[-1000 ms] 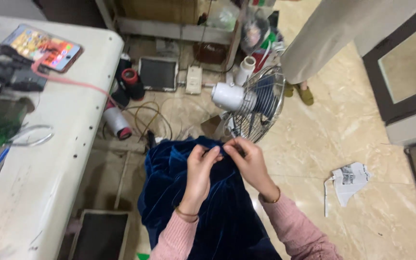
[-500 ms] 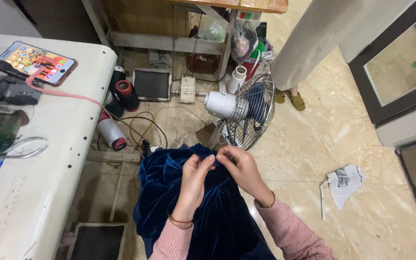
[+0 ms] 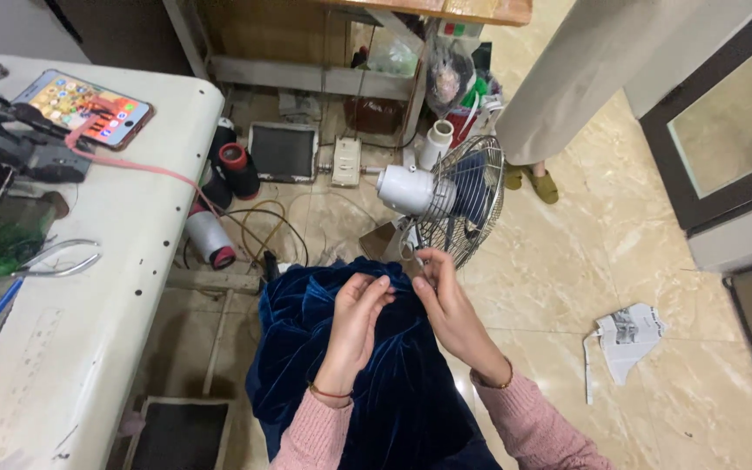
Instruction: Trimming excess threads from a blue velvet garment using thread snips
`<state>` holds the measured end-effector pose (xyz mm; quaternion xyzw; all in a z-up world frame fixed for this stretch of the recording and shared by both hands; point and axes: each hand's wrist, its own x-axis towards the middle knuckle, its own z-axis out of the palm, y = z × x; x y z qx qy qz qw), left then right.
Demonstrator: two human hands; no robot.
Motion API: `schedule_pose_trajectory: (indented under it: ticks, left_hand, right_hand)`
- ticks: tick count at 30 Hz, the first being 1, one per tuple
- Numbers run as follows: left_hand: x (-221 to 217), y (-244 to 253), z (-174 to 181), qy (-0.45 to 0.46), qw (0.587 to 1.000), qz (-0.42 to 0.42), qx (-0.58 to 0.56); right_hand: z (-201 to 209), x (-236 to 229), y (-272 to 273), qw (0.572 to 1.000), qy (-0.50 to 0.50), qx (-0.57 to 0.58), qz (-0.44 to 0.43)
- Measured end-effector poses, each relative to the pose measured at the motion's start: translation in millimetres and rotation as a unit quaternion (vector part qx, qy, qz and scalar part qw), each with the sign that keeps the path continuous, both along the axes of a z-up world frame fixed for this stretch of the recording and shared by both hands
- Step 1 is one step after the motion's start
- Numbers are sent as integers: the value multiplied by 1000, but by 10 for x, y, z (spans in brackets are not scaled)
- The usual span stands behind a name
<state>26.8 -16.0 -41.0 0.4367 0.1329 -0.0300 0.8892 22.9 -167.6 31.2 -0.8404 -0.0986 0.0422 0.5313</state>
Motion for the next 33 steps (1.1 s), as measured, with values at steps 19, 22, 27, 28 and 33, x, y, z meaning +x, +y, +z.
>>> schedule_pose_trajectory:
  ticks: [19,22,27,28,33]
  left_hand:
    - [-34,57,68,16,1000,-6,-20]
    - [-38,49,49,20,1000,-7,-22]
    - [-43,7,34,28,998,9,-57]
    - [-1,-9,-61,34,998,11,-56]
    - [58,-38,-361,17,996,38,-82]
  right_hand:
    - [-54,-43,-5,999,23,24,14]
    - [-40,-42,-4,1000,15,3,22]
    - [-56,-48,0,996,12,46,74]
    - [-47,-58,5,996,19,47,75]
    - [-79,-111,68,991,39,87,97]
